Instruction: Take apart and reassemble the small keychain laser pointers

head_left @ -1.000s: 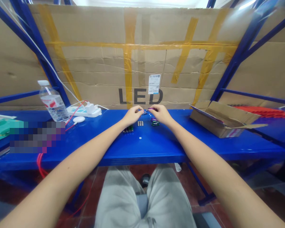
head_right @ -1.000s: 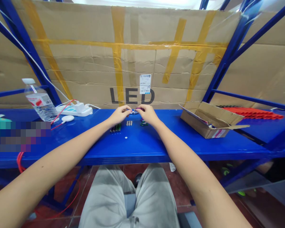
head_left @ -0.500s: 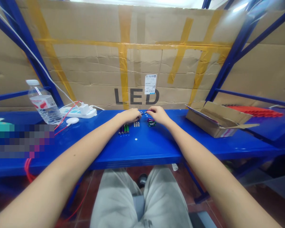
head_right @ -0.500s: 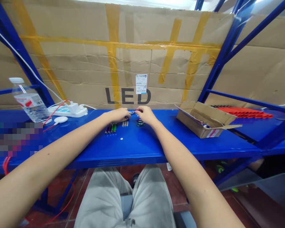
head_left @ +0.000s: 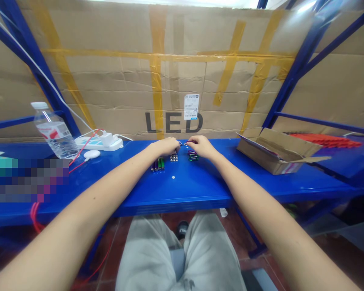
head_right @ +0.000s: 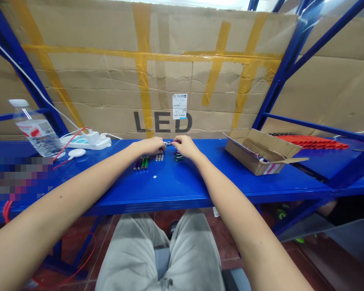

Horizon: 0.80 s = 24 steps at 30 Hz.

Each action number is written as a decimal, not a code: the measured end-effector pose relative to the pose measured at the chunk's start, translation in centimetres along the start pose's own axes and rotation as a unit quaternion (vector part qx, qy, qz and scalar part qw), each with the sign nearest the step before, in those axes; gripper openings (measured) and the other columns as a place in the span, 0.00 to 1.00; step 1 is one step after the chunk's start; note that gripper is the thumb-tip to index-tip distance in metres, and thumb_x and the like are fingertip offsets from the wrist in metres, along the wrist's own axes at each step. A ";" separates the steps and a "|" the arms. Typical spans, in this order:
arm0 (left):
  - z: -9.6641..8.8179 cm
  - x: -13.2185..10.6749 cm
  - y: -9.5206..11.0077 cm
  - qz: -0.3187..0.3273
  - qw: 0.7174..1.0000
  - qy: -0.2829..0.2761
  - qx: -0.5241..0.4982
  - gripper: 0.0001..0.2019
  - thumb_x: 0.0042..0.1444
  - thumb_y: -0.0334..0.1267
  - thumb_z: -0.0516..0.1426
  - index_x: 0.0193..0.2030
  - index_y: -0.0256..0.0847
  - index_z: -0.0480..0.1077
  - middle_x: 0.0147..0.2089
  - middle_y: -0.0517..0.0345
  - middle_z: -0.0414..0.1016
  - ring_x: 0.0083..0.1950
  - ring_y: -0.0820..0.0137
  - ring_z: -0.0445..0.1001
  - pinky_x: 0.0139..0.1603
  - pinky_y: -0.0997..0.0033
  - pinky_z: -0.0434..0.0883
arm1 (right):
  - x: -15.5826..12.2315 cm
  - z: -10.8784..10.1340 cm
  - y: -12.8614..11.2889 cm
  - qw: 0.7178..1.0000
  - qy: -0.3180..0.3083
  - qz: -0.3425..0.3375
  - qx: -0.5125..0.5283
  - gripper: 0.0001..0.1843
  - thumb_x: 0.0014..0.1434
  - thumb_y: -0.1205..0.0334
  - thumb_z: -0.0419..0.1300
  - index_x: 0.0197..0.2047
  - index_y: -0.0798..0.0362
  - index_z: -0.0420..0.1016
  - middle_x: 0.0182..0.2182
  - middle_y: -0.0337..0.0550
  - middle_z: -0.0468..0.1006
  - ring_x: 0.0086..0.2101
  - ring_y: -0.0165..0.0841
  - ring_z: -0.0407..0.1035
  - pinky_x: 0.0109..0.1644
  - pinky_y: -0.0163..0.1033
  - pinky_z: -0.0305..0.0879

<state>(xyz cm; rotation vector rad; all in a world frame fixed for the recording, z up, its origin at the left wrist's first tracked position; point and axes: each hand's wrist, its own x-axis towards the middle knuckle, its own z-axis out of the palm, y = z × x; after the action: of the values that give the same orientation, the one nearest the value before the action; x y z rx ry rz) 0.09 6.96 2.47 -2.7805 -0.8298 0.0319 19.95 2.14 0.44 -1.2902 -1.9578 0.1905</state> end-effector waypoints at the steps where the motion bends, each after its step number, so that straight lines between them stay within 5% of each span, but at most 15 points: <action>1: 0.0 0.0 0.0 -0.002 1.000 0.001 0.001 0.11 0.52 0.29 0.55 0.34 0.41 0.79 0.31 0.53 0.75 0.33 0.67 0.70 0.36 0.69 0.61 | 0.0 0.0 0.0 1.000 -0.001 0.001 0.000 0.10 0.60 0.62 0.59 0.33 0.57 0.81 0.28 0.43 0.80 0.30 0.32 0.68 0.36 0.36 0.58; 24: -0.8 -1.4 -0.2 -0.040 0.999 0.002 -0.019 0.13 0.51 0.28 0.55 0.36 0.41 0.81 0.33 0.51 0.78 0.34 0.67 0.72 0.39 0.69 0.65 | 0.0 0.1 0.2 1.000 -0.015 -0.013 -0.002 0.10 0.60 0.61 0.59 0.33 0.57 0.80 0.28 0.43 0.80 0.31 0.33 0.69 0.35 0.36 0.59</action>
<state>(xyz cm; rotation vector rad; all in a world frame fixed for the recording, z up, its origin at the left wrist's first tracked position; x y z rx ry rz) -1.10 6.18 3.19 -2.7786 -0.9503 -0.0024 20.02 2.24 0.30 -1.2708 -1.9995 0.1956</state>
